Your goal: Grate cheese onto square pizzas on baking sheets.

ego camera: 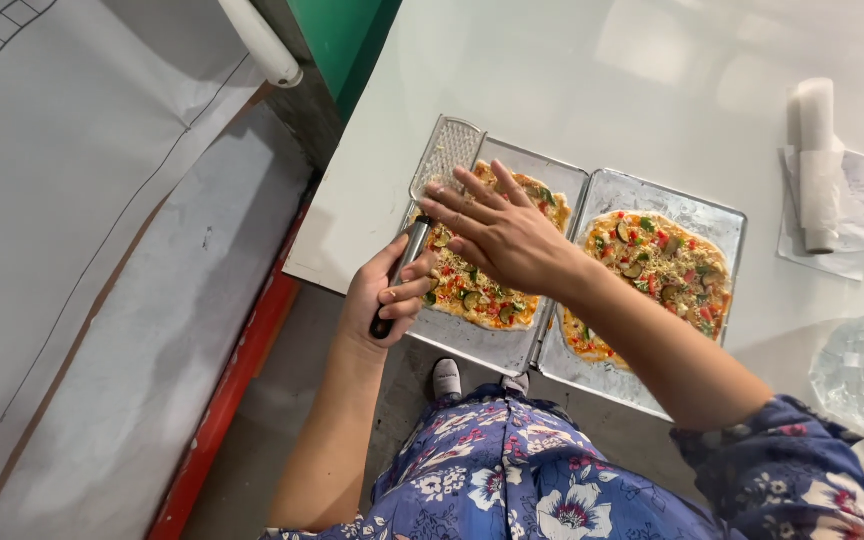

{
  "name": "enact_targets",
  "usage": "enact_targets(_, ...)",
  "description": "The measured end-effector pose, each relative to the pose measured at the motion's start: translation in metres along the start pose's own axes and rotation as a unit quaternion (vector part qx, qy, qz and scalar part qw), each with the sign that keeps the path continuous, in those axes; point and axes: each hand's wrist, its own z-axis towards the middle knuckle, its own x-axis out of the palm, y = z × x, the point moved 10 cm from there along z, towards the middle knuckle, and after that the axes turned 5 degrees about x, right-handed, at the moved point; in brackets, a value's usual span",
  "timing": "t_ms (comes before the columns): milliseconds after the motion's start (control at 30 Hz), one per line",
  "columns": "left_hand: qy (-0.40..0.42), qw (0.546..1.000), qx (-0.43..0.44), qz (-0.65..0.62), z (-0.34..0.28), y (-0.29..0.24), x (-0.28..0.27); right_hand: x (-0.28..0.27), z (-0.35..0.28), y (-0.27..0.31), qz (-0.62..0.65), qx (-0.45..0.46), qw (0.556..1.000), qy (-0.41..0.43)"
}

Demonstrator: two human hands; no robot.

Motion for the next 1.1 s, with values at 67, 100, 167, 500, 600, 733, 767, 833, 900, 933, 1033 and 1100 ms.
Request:
enact_targets(67, -0.016, 1.0, -0.002, 0.021, -0.002, 0.003, -0.003, 0.002, 0.004, 0.001, -0.086, -0.034, 0.996, -0.008)
enact_targets(100, -0.017, 1.0, -0.003, 0.021, -0.004, 0.004, -0.007, 0.002, 0.006, -0.002, -0.085, -0.033, 0.996, -0.008)
enact_targets(167, -0.033, 0.999, -0.024, 0.014, -0.007, 0.008, -0.017, 0.003, 0.012, -0.018, -0.093, 0.009, 0.996, 0.015)
enact_targets(500, -0.089, 0.994, -0.06, 0.002, -0.059, 0.005, -0.091, 0.072, -0.004, -0.005, 0.072, 0.075, 0.994, 0.034)
enact_targets(600, 0.02, 0.986, -0.152, -0.059, -0.073, 0.023, -0.061, 0.098, -0.009, -0.014, 0.03, 0.006, 0.999, -0.025)
enact_targets(733, -0.107, 0.988, -0.108, 0.001, -0.09, 0.008, -0.093, 0.1, -0.012, -0.02, 0.012, 0.076, 0.992, -0.105)
enact_targets(767, -0.098, 0.99, -0.096, -0.001, -0.096, -0.002, -0.118, 0.099, -0.013, -0.007, 0.013, 0.069, 0.992, -0.107)
enact_targets(833, -0.08, 0.991, -0.108, -0.012, -0.093, 0.005, -0.101, 0.103, -0.014, -0.004, 0.017, 0.074, 0.994, -0.075)
enact_targets(900, -0.06, 0.991, -0.114, -0.02, -0.089, 0.013, -0.076, 0.119, -0.015, -0.011, 0.023, 0.073, 0.996, -0.045)
enact_targets(933, -0.098, 0.99, -0.099, 0.002, -0.089, 0.015, -0.071, 0.126, -0.016, -0.031, 0.025, 0.118, 0.99, -0.076)
enact_targets(1033, -0.146, 0.985, -0.086, 0.028, -0.086, 0.014, -0.069, 0.117, -0.026, -0.03, 0.051, 0.147, 0.979, -0.135)
enact_targets(1100, -0.156, 0.984, -0.082, 0.027, -0.089, 0.012, -0.086, 0.108, -0.033, -0.015, 0.074, 0.127, 0.976, -0.159)
